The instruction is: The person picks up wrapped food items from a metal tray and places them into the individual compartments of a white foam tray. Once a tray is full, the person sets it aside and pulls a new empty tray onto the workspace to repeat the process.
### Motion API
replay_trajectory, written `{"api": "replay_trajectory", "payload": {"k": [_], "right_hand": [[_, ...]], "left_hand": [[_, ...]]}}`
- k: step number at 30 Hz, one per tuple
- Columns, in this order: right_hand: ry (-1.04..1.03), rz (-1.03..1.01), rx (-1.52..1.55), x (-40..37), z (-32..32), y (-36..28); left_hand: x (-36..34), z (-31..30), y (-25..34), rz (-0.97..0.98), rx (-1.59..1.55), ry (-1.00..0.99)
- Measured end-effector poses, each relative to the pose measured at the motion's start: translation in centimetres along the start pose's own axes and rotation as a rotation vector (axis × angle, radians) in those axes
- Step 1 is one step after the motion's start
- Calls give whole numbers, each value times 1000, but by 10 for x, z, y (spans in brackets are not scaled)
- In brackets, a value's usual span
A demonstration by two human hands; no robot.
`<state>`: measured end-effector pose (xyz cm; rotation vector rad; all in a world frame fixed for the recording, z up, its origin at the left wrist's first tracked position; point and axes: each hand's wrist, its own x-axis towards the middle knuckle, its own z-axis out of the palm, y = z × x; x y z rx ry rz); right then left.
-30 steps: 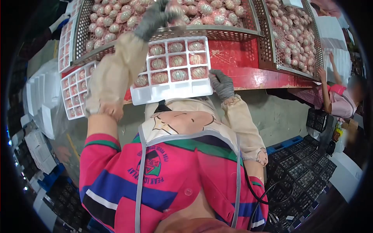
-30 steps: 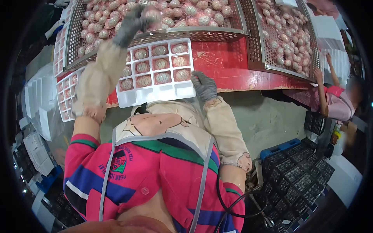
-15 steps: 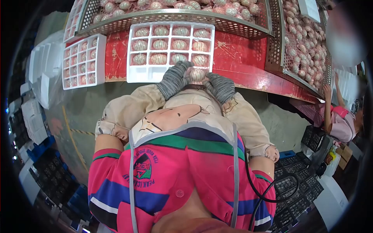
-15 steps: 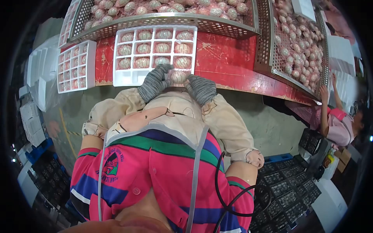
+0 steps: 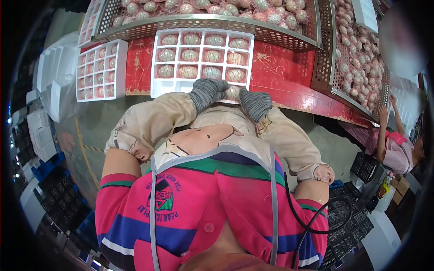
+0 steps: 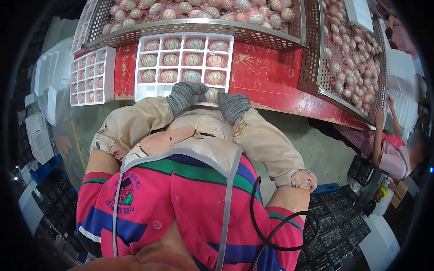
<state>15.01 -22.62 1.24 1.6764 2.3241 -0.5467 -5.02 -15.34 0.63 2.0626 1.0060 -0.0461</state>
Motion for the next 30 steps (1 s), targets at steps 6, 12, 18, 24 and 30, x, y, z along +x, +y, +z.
{"api": "replay_trajectory", "payload": {"k": [6,12,18,24,30], "right_hand": [[10,69,-5,4,3,-5],[13,228,-45,19,20,-7],[-155,233,172,15,-7,-7],[-144,321,171,11,-4,-6],[-94,320,212,6,-8,-14]], "left_hand": [[10,3,18,110,410,-74],[47,-29,41,138,566,-378],[164,-159,33,401,409,582],[347,-168,-76,-92,-59,163],[306,-216,-46,193,461,220]]}}
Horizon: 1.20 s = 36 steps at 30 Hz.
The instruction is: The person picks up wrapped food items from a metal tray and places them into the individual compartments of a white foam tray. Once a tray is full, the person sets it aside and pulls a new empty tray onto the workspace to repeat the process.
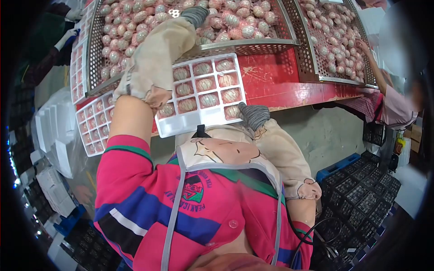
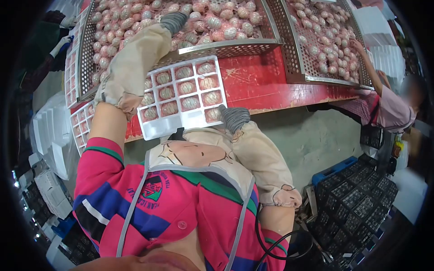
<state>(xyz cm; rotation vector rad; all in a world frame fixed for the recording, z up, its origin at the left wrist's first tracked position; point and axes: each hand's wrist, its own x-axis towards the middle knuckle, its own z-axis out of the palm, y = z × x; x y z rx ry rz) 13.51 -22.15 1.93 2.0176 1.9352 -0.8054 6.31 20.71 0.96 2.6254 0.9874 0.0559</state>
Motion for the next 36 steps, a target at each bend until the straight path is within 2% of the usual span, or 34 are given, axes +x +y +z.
{"api": "replay_trajectory", "payload": {"k": [2,3,5,7,8,10,11,12,13,14,16,17,19,20,22,24,26,27,28,30,32,36], "right_hand": [[-34,8,-5,2,-6,-2],[-23,6,-2,1,-6,-1],[25,-11,26,-1,-1,2],[12,-42,44,-1,3,5],[29,-50,63,0,3,7],[73,-91,77,-4,0,6],[84,-90,74,-5,-2,6],[95,-87,71,-5,-4,5],[61,-79,43,-4,-8,3],[49,-101,36,-4,-2,2],[471,-221,324,-5,10,-2],[413,-242,428,-13,-7,-18],[344,-319,307,-10,-7,-33],[304,-380,195,-4,-9,-37],[317,-397,96,11,0,-39],[163,-389,63,14,-7,-43],[186,-408,53,19,-6,-44],[162,-415,-4,21,-7,-46],[138,-423,-63,23,-10,-48],[148,-432,-94,27,-6,-50],[190,-434,-157,30,4,-50],[102,-367,-222,35,19,-53]], "left_hand": [[-26,-24,0,29,-42,65],[-43,-34,-4,109,-27,120],[-84,-36,-18,397,173,223],[-185,-93,83,-189,-994,51],[-220,-79,92,-128,-1090,84],[-287,-35,112,-301,-1320,-5],[-316,-15,122,-400,-1435,-130],[-342,15,132,-471,-1489,-103],[-361,38,142,-622,-1617,-131],[-374,54,151,-767,-1601,-132],[-386,67,161,-906,-1634,-48],[-386,69,164,-921,-1644,-29],[-384,72,169,-919,-1390,-19],[-386,71,172,-928,-1396,2],[-391,67,176,-643,-463,85],[-393,70,170,-589,-382,123],[-383,72,158,-374,-295,51],[-378,72,154,-386,-182,-105],[-374,72,152,-380,-183,-105],[-368,70,148,-271,-78,-265],[-364,62,157,-186,97,-233],[-354,64,149,-79,106,-325]]}}
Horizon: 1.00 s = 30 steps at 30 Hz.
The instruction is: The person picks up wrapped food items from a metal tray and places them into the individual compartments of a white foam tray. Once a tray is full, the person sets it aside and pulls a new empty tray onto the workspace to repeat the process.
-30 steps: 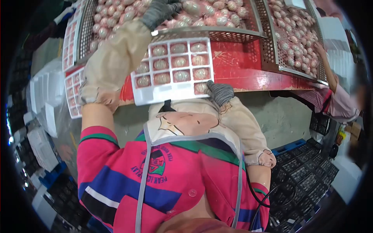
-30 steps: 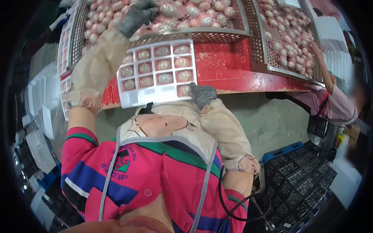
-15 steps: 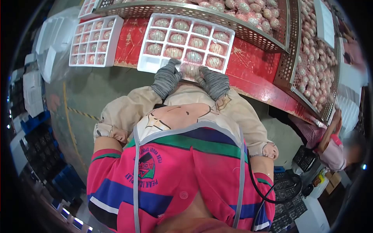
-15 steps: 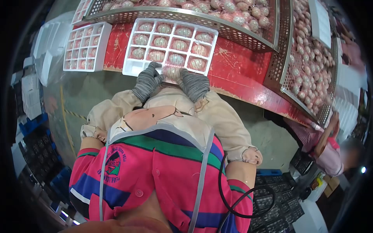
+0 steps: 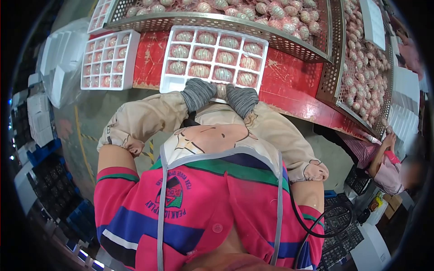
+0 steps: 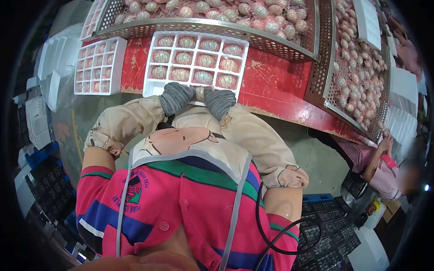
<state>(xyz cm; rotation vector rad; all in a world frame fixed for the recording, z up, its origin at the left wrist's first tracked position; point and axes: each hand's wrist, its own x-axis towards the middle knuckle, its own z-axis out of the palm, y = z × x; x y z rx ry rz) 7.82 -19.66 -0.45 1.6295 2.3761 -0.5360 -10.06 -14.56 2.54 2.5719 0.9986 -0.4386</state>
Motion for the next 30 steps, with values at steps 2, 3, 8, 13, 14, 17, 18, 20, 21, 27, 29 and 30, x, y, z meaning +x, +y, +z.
{"api": "replay_trajectory", "payload": {"k": [2,3,8,13,14,17,18,20,21,27,29,30], "right_hand": [[-19,-59,95,-1,-13,-1],[-19,-8,33,1,-8,-4],[-111,59,66,20,17,-2],[-231,135,128,14,-32,-9],[-262,142,142,15,-31,-8],[-193,161,168,15,-29,-7],[-175,167,174,14,-29,-8],[-154,180,189,10,-29,-7],[-148,186,195,8,-30,-7],[-110,212,228,6,-30,-5],[-99,208,230,5,-29,-5],[-92,205,231,5,-29,-6]], "left_hand": [[3,-1,-2,79,-72,2],[4,-1,-2,109,-46,5],[40,-6,0,64,95,-254],[60,-27,-57,280,-160,111],[69,-72,-75,100,-568,46],[122,-140,-145,-78,-251,507],[144,-131,-182,63,2,654],[182,-125,-232,186,66,427],[211,-105,-255,180,73,178],[219,-99,-245,298,278,12],[210,-111,-240,271,101,57],[204,-118,-241,236,-79,104]]}}
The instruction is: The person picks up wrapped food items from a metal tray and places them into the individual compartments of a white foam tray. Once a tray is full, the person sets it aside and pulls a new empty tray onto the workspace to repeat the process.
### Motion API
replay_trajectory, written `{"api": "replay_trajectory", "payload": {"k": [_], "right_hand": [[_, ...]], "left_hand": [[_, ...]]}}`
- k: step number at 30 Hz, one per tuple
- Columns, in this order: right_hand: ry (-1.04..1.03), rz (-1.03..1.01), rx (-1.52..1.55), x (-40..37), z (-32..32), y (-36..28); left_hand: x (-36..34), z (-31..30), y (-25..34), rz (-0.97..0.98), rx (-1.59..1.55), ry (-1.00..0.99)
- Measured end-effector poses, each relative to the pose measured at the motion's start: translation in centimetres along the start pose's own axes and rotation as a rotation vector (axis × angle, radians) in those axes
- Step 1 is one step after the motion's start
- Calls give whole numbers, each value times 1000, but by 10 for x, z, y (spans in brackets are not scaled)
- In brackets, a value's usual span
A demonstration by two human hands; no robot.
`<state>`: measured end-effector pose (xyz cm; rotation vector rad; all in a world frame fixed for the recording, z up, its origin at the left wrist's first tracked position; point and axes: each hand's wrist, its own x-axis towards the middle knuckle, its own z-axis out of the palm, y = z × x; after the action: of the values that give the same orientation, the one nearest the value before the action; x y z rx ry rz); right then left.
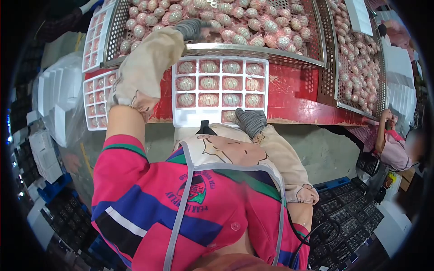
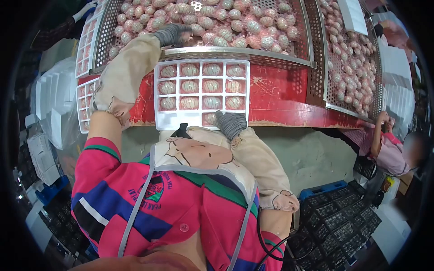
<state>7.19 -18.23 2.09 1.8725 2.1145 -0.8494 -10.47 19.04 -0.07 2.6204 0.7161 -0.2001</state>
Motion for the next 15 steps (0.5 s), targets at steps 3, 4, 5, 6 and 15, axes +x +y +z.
{"api": "replay_trajectory", "payload": {"k": [3,4,5,6,15], "right_hand": [[23,-19,3,0,1,0],[32,-29,4,-1,3,0],[36,-37,8,0,3,0],[42,-50,7,0,4,1],[28,-156,-22,1,2,6]], "left_hand": [[-42,-26,36,-165,-265,328],[-62,-29,49,-156,-439,571],[-89,-43,89,-143,-660,498],[-113,-50,125,-130,-880,426],[-210,111,240,-185,-53,195]]}}
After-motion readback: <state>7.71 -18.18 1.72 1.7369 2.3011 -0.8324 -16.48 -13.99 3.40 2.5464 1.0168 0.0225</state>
